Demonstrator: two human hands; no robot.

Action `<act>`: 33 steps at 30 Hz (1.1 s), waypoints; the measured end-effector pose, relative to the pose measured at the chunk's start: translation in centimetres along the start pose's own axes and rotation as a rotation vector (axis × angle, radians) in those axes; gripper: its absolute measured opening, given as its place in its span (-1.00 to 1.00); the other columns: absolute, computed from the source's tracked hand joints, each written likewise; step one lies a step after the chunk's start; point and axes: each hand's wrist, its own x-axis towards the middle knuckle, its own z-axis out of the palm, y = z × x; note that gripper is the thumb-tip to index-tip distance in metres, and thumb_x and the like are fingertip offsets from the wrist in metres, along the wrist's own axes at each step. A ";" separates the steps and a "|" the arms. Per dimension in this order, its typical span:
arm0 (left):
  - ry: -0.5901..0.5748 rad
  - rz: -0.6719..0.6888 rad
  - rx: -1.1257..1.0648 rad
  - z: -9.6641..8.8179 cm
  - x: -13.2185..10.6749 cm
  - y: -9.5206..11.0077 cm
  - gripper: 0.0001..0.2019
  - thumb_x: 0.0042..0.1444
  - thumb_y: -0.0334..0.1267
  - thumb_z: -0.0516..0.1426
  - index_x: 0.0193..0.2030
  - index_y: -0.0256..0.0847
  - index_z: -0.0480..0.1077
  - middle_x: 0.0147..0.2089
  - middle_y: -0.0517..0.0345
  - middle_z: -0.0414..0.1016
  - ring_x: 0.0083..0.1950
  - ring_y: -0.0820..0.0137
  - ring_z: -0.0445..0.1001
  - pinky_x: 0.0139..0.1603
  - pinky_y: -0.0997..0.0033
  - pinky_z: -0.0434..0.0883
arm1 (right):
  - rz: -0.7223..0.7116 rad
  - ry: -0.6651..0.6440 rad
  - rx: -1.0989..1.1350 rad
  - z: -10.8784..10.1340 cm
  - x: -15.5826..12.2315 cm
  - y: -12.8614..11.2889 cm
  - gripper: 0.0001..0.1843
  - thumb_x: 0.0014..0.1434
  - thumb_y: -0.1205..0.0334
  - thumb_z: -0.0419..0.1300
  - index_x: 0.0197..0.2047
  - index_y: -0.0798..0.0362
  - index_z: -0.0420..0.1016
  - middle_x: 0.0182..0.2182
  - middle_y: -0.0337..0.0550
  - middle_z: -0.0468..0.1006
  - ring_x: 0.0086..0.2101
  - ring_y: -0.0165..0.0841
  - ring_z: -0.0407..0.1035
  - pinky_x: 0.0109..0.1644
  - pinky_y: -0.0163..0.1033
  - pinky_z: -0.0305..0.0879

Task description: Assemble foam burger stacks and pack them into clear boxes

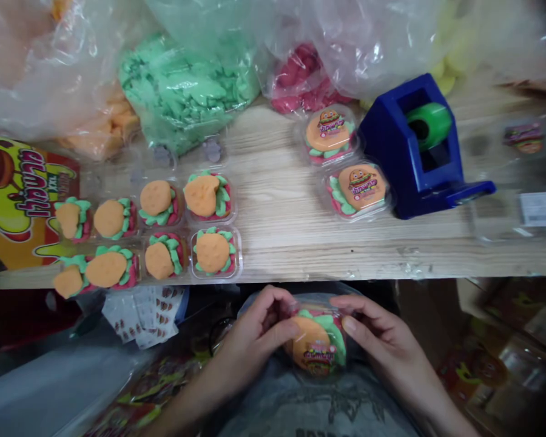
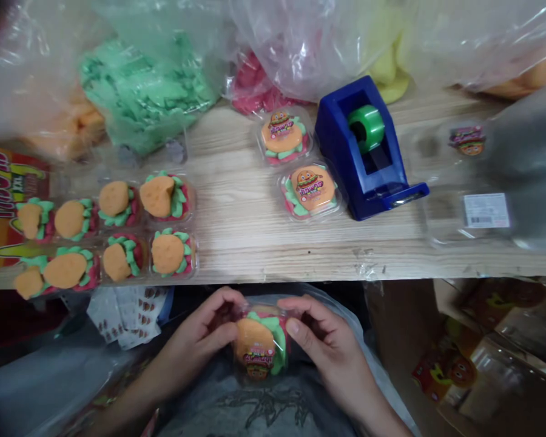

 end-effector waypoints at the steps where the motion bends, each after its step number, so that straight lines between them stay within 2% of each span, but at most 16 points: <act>1: 0.013 -0.018 0.001 0.1 -0.2 -0.2 -0.92 0.09 -0.26 0.11 -0.27 -0.18 0.31 -0.34 0.26 0.31 -0.28 0.47 0.30 -0.25 0.52 0.27 | 0.006 0.004 0.019 0.0 0.0 0.1 -0.85 0.12 0.09 0.23 -0.20 -0.22 0.55 -0.29 -0.34 0.52 -0.28 -0.50 0.38 -0.19 -0.49 0.28; 4: 0.073 -0.017 0.024 0.4 -0.2 -0.3 -0.91 0.15 -0.23 0.06 -0.32 -0.19 0.31 -0.38 0.28 0.30 -0.33 0.50 0.27 -0.31 0.56 0.23 | 0.034 -0.008 0.091 -0.2 0.2 0.3 -0.86 0.11 0.12 0.25 -0.22 -0.14 0.55 -0.29 -0.32 0.50 -0.27 -0.49 0.36 -0.17 -0.46 0.26; 8: 0.052 0.010 -0.017 0.3 0.4 0.5 -0.85 0.17 -0.18 0.05 -0.31 -0.19 0.36 -0.39 0.27 0.34 -0.34 0.50 0.29 -0.31 0.57 0.25 | 0.091 0.005 0.277 -0.3 0.6 0.2 -0.81 0.06 0.13 0.30 -0.21 -0.07 0.54 -0.32 -0.28 0.53 -0.30 -0.48 0.36 -0.18 -0.43 0.24; 11: 0.118 0.033 -0.053 0.0 0.2 0.7 -0.80 0.20 -0.16 0.01 -0.18 -0.16 0.40 -0.28 0.20 0.42 -0.23 0.45 0.37 -0.19 0.52 0.31 | 0.090 0.059 0.408 0.1 0.8 0.1 -0.78 0.02 0.14 0.32 -0.21 -0.06 0.54 -0.37 -0.28 0.52 -0.34 -0.47 0.36 -0.20 -0.41 0.25; 13: 0.163 0.071 0.005 -0.1 -0.3 0.5 -0.79 0.20 -0.19 0.01 -0.13 -0.16 0.41 -0.17 0.14 0.43 -0.15 0.41 0.40 -0.13 0.49 0.32 | 0.066 0.083 0.430 0.3 0.7 0.1 -0.78 0.01 0.14 0.32 -0.22 -0.06 0.53 -0.38 -0.28 0.51 -0.35 -0.46 0.36 -0.21 -0.39 0.26; 19: 0.175 0.110 0.212 -0.2 -2.2 -0.5 -0.72 0.18 -0.25 0.04 0.01 -0.15 0.40 -0.04 0.07 0.36 0.01 0.37 0.36 0.02 0.44 0.29 | 0.001 0.076 0.196 0.0 0.3 0.8 -0.73 0.07 0.11 0.27 -0.13 -0.07 0.48 -0.30 -0.22 0.49 -0.26 -0.35 0.38 -0.16 -0.28 0.29; 25: 0.189 0.165 0.291 0.0 -2.9 -0.5 -0.85 0.16 -0.28 0.06 -0.16 -0.11 0.43 -0.16 0.13 0.40 -0.08 0.39 0.39 -0.07 0.49 0.31 | 0.026 0.056 0.136 -0.3 -0.1 1.2 -0.74 0.10 0.09 0.25 -0.12 -0.10 0.47 -0.27 -0.23 0.49 -0.23 -0.37 0.37 -0.14 -0.30 0.29; 30: 0.127 0.049 0.339 -0.3 -3.0 0.5 -0.85 0.16 -0.21 0.06 -0.31 -0.15 0.43 -0.31 0.17 0.39 -0.23 0.39 0.40 -0.19 0.48 0.31 | 0.033 0.067 0.035 -0.1 -0.1 0.8 -0.74 0.09 0.06 0.25 -0.13 -0.08 0.49 -0.29 -0.23 0.48 -0.29 -0.40 0.34 -0.20 -0.35 0.29; 33: 0.112 0.004 0.340 -0.5 -3.1 0.8 -0.81 0.15 -0.16 0.06 -0.33 -0.16 0.45 -0.34 0.17 0.39 -0.25 0.37 0.40 -0.21 0.46 0.31 | 0.027 0.079 0.010 0.0 -0.1 0.6 -0.74 0.09 0.06 0.25 -0.14 -0.07 0.49 -0.30 -0.24 0.48 -0.30 -0.42 0.34 -0.22 -0.37 0.28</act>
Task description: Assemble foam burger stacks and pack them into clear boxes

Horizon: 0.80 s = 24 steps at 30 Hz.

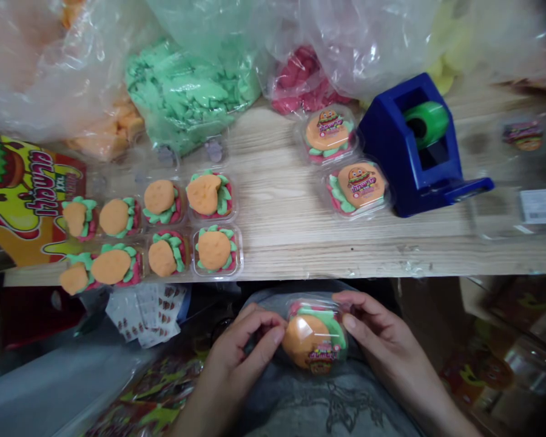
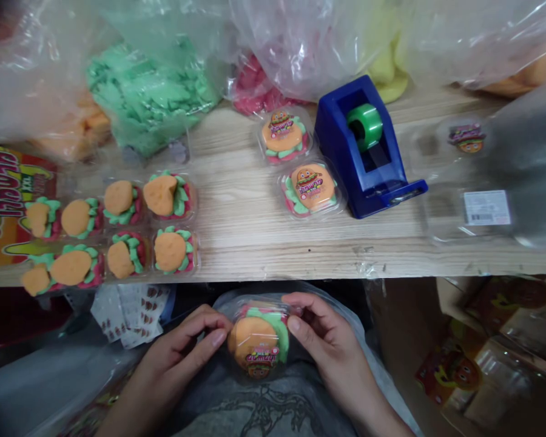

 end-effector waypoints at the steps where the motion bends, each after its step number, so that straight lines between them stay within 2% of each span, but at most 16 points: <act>1: -0.012 -0.005 -0.014 0.0 0.0 0.1 -0.80 0.15 -0.16 0.06 -0.31 -0.15 0.47 -0.33 0.16 0.40 -0.24 0.36 0.40 -0.21 0.45 0.31 | 0.000 0.000 0.000 0.0 0.0 -0.1 -0.74 0.09 0.05 0.25 -0.14 -0.06 0.49 -0.30 -0.24 0.48 -0.30 -0.41 0.34 -0.21 -0.37 0.29; 5: -0.048 0.007 -0.072 0.0 0.5 0.4 -0.78 0.16 -0.19 0.05 -0.24 -0.17 0.51 -0.31 0.13 0.42 -0.21 0.34 0.41 -0.16 0.42 0.31 | 0.009 -0.022 0.010 0.1 0.1 -0.3 -0.74 0.08 0.05 0.25 -0.15 -0.06 0.49 -0.31 -0.24 0.49 -0.29 -0.40 0.36 -0.20 -0.36 0.30; 10: 0.003 0.054 -0.046 0.5 0.8 0.2 -0.82 0.15 -0.23 0.07 -0.31 -0.16 0.50 -0.33 0.14 0.40 -0.23 0.36 0.40 -0.18 0.44 0.31 | -0.003 -0.006 -0.008 0.2 0.1 -0.4 -0.77 0.09 0.07 0.24 -0.18 -0.07 0.50 -0.32 -0.24 0.50 -0.31 -0.41 0.36 -0.23 -0.36 0.31; 14: 0.122 -0.006 -0.088 1.2 0.5 -1.0 -0.88 0.16 -0.20 0.07 -0.28 -0.16 0.37 -0.30 0.17 0.39 -0.26 0.40 0.37 -0.25 0.48 0.30 | 0.001 -0.001 0.000 0.3 0.2 -0.4 -0.77 0.08 0.06 0.25 -0.20 -0.05 0.50 -0.35 -0.24 0.50 -0.33 -0.40 0.35 -0.25 -0.34 0.31; 18: 0.158 0.015 -0.169 2.2 0.3 -1.8 -0.92 0.13 -0.22 0.11 -0.28 -0.16 0.34 -0.27 0.16 0.37 -0.20 0.40 0.37 -0.18 0.49 0.31 | 0.007 -0.001 0.011 0.4 0.3 -0.5 -0.78 0.07 0.05 0.25 -0.23 -0.04 0.50 -0.39 -0.27 0.47 -0.36 -0.42 0.34 -0.27 -0.37 0.29; 21: 0.191 -0.020 -0.331 2.8 0.1 -1.8 -0.81 0.16 -0.24 0.07 -0.08 -0.11 0.30 -0.23 0.17 0.40 -0.18 0.42 0.40 -0.15 0.48 0.34 | 0.009 0.002 0.002 0.4 0.3 -0.6 -0.78 0.06 0.05 0.26 -0.24 -0.04 0.50 -0.40 -0.28 0.48 -0.37 -0.44 0.35 -0.29 -0.39 0.30; 24: 0.144 0.033 -0.256 2.6 0.1 -1.8 -0.72 0.17 -0.25 0.06 0.03 -0.09 0.31 -0.14 0.12 0.43 -0.09 0.37 0.40 -0.06 0.43 0.34 | 0.020 -0.030 -0.033 0.1 0.2 -0.7 -0.73 0.08 0.04 0.24 -0.16 -0.05 0.51 -0.30 -0.21 0.54 -0.29 -0.37 0.41 -0.20 -0.31 0.36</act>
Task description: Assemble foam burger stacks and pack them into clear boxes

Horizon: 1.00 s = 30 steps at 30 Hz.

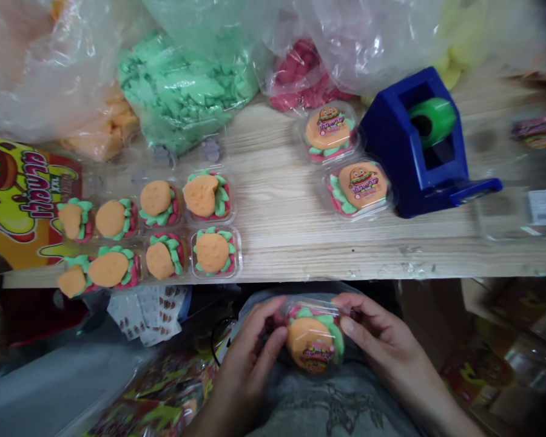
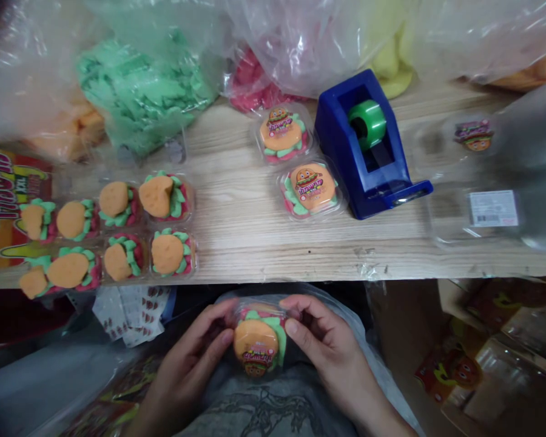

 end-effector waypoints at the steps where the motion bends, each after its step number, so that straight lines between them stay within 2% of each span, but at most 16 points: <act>1: -0.028 0.036 0.059 -0.2 0.0 0.1 -0.73 0.17 -0.25 0.06 0.02 -0.09 0.34 -0.13 0.12 0.44 -0.08 0.35 0.40 -0.05 0.42 0.33 | 0.002 -0.020 -0.025 -0.1 0.0 -0.1 -0.71 0.10 0.03 0.22 -0.13 -0.05 0.52 -0.25 -0.18 0.56 -0.23 -0.32 0.43 -0.14 -0.26 0.37; 4: -0.078 0.108 0.161 -0.7 0.0 0.4 -0.75 0.16 -0.27 0.07 -0.02 -0.07 0.39 -0.18 0.13 0.46 -0.12 0.35 0.42 -0.09 0.43 0.34 | -0.029 -0.086 -0.099 -0.4 -0.1 -0.5 -0.72 0.12 0.05 0.19 -0.12 -0.05 0.55 -0.20 -0.13 0.57 -0.14 -0.26 0.42 -0.05 -0.18 0.36; 9: -0.080 0.213 0.155 -0.4 0.0 1.1 -0.84 0.17 -0.32 0.05 -0.19 -0.07 0.44 -0.29 0.18 0.44 -0.23 0.41 0.42 -0.19 0.50 0.33 | -0.131 -0.132 -0.094 -0.3 -0.4 -0.7 -0.84 0.12 0.15 0.21 -0.24 -0.10 0.60 -0.35 -0.20 0.52 -0.29 -0.35 0.41 -0.21 -0.31 0.35; 16: -0.120 0.204 0.179 -0.6 2.7 2.4 -0.78 0.23 -0.32 -0.04 -0.37 -0.19 0.38 -0.37 0.18 0.36 -0.30 0.44 0.38 -0.26 0.49 0.30 | -0.107 -0.146 -0.022 0.4 -0.7 -0.8 -0.86 0.14 0.22 0.20 -0.24 -0.15 0.57 -0.34 -0.28 0.51 -0.27 -0.43 0.39 -0.17 -0.39 0.29; 19: -0.262 0.237 0.228 -0.8 4.1 3.7 -0.79 0.24 -0.30 -0.05 -0.33 -0.18 0.38 -0.34 0.19 0.38 -0.27 0.44 0.38 -0.22 0.49 0.30 | -0.085 -0.104 -0.067 0.9 -0.5 -1.1 -0.90 0.09 0.20 0.24 -0.27 -0.12 0.55 -0.41 -0.30 0.47 -0.36 -0.45 0.35 -0.26 -0.41 0.29; 21: -0.385 0.237 0.259 -0.4 4.6 4.7 -0.83 0.23 -0.29 -0.03 -0.30 -0.17 0.36 -0.31 0.19 0.40 -0.24 0.44 0.39 -0.19 0.48 0.30 | -0.130 -0.062 -0.125 1.1 -0.2 -1.3 -0.89 0.04 0.20 0.28 -0.29 -0.10 0.56 -0.47 -0.32 0.41 -0.41 -0.45 0.32 -0.31 -0.41 0.27; 23: -0.451 0.229 0.270 0.3 4.8 5.2 -0.91 0.21 -0.29 0.01 -0.23 -0.15 0.33 -0.27 0.20 0.41 -0.23 0.43 0.39 -0.17 0.47 0.30 | -0.184 -0.038 -0.154 1.3 0.0 -1.4 -0.91 0.05 0.21 0.28 -0.30 -0.11 0.56 -0.46 -0.32 0.42 -0.39 -0.44 0.33 -0.28 -0.40 0.27; 27: -0.353 0.198 0.202 0.9 4.7 4.2 -0.83 0.21 -0.28 -0.01 -0.06 -0.11 0.24 -0.29 0.25 0.35 -0.26 0.46 0.35 -0.18 0.48 0.28 | -0.196 -0.029 -0.104 1.1 -0.3 -1.1 -0.90 0.13 0.23 0.22 -0.30 -0.15 0.57 -0.37 -0.32 0.53 -0.31 -0.46 0.40 -0.19 -0.43 0.29; 30: -0.329 0.049 0.112 0.0 4.0 2.5 -0.91 0.15 -0.23 0.06 -0.20 -0.13 0.27 -0.34 0.28 0.28 -0.29 0.46 0.29 -0.25 0.50 0.26 | -0.186 0.006 -0.012 0.6 -0.5 -0.5 -0.90 0.14 0.24 0.22 -0.28 -0.16 0.55 -0.36 -0.35 0.56 -0.31 -0.51 0.43 -0.21 -0.51 0.31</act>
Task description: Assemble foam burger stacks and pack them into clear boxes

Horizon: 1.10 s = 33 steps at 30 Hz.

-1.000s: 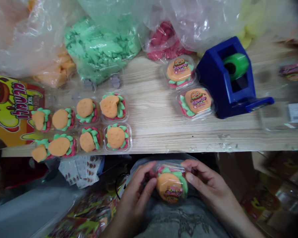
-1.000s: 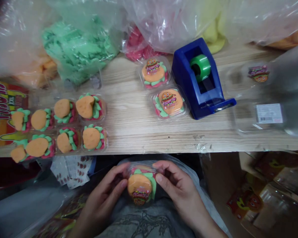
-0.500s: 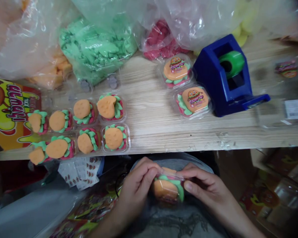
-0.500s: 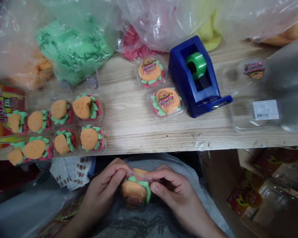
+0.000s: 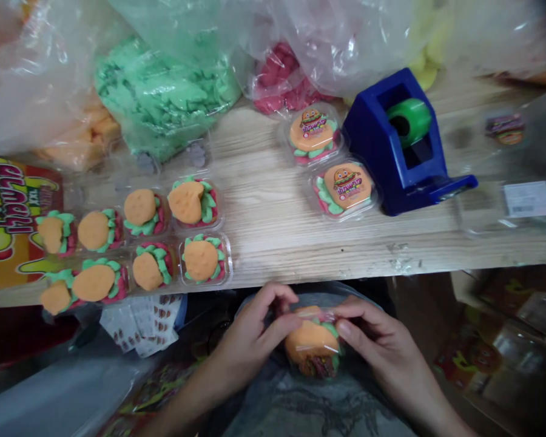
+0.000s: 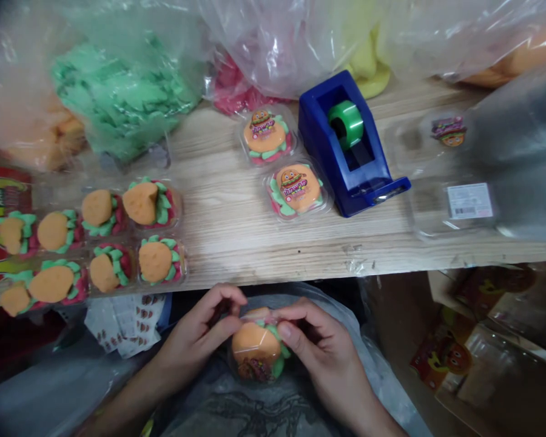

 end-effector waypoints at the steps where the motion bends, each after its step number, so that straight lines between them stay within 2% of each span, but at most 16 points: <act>1: -0.007 -0.050 -0.048 -0.2 -0.4 -0.5 -0.90 0.13 -0.21 0.08 -0.25 -0.14 0.27 -0.36 0.28 0.26 -0.31 0.46 0.27 -0.28 0.51 0.25 | 0.000 0.011 0.018 -0.2 -0.1 0.2 -0.90 0.15 0.24 0.21 -0.28 -0.16 0.55 -0.36 -0.35 0.55 -0.31 -0.52 0.43 -0.21 -0.52 0.31; 4: 0.010 -0.096 -0.131 -0.2 -1.5 -1.3 -0.87 0.13 -0.16 0.08 -0.30 -0.15 0.26 -0.38 0.28 0.23 -0.34 0.47 0.24 -0.33 0.52 0.22 | -0.014 0.011 0.019 -0.5 0.0 0.6 -0.89 0.16 0.24 0.20 -0.28 -0.14 0.55 -0.36 -0.34 0.54 -0.31 -0.52 0.43 -0.21 -0.54 0.32; 9: 0.046 0.042 -0.047 0.3 -1.8 -1.9 -0.90 0.18 -0.19 0.05 -0.31 -0.13 0.28 -0.38 0.28 0.25 -0.35 0.48 0.24 -0.34 0.53 0.19 | -0.025 -0.026 -0.088 -1.0 -0.1 0.1 -0.86 0.17 0.23 0.18 -0.25 -0.19 0.55 -0.33 -0.33 0.53 -0.28 -0.51 0.42 -0.20 -0.53 0.32; 13: 0.009 0.134 0.020 0.3 -1.7 -2.3 -0.94 0.20 -0.24 0.03 -0.27 -0.12 0.29 -0.35 0.26 0.28 -0.32 0.47 0.26 -0.30 0.53 0.21 | -0.076 -0.091 -0.198 -1.2 -0.4 -0.6 -0.80 0.18 0.23 0.17 -0.18 -0.26 0.55 -0.32 -0.32 0.53 -0.26 -0.47 0.42 -0.18 -0.46 0.32; 17: -0.065 0.238 0.082 0.4 -1.9 -2.5 -0.96 0.21 -0.31 0.04 -0.24 -0.11 0.29 -0.31 0.24 0.31 -0.30 0.48 0.26 -0.28 0.55 0.21 | -0.108 -0.152 -0.335 -1.4 -0.6 -1.1 -0.84 0.17 0.21 0.18 -0.24 -0.17 0.60 -0.45 -0.26 0.47 -0.37 -0.43 0.38 -0.30 -0.38 0.29; 21: -0.072 0.289 0.095 0.9 -2.0 -2.6 -0.95 0.22 -0.33 0.02 -0.24 -0.11 0.29 -0.31 0.24 0.32 -0.28 0.49 0.28 -0.26 0.56 0.21 | -0.076 -0.140 -0.380 -1.4 -0.9 -1.2 -0.83 0.19 0.19 0.16 -0.27 -0.13 0.60 -0.46 -0.26 0.47 -0.38 -0.43 0.37 -0.31 -0.37 0.27; 23: -0.069 0.290 0.081 1.2 -1.9 -2.6 -0.95 0.22 -0.30 0.02 -0.26 -0.13 0.29 -0.32 0.24 0.31 -0.29 0.49 0.29 -0.27 0.54 0.21 | -0.075 -0.120 -0.377 -1.3 -1.2 -1.0 -0.83 0.19 0.18 0.16 -0.28 -0.12 0.60 -0.48 -0.27 0.46 -0.40 -0.43 0.36 -0.32 -0.38 0.27; 27: 0.020 0.143 0.000 2.0 -1.4 -2.5 -0.90 0.18 -0.23 0.05 -0.33 -0.16 0.24 -0.40 0.27 0.26 -0.36 0.48 0.27 -0.34 0.53 0.22 | -0.098 -0.047 -0.345 -1.4 -1.5 -0.2 -0.82 0.20 0.19 0.14 -0.27 -0.12 0.59 -0.45 -0.28 0.48 -0.38 -0.43 0.38 -0.28 -0.38 0.28; 29: 0.033 0.108 0.027 2.1 -1.2 -2.5 -0.88 0.18 -0.21 0.05 -0.35 -0.15 0.21 -0.40 0.28 0.26 -0.35 0.47 0.26 -0.33 0.53 0.22 | -0.101 -0.040 -0.351 -1.6 -1.6 0.1 -0.82 0.20 0.19 0.13 -0.25 -0.12 0.59 -0.44 -0.27 0.49 -0.37 -0.43 0.39 -0.27 -0.38 0.29; 33: -0.040 0.203 0.195 2.1 -1.1 -2.1 -0.86 0.24 -0.20 -0.01 -0.34 -0.15 0.20 -0.37 0.26 0.27 -0.33 0.48 0.25 -0.30 0.52 0.21 | -0.121 -0.055 -0.410 -2.1 -1.6 0.0 -0.84 0.19 0.19 0.15 -0.28 -0.08 0.58 -0.45 -0.26 0.47 -0.39 -0.42 0.39 -0.31 -0.39 0.29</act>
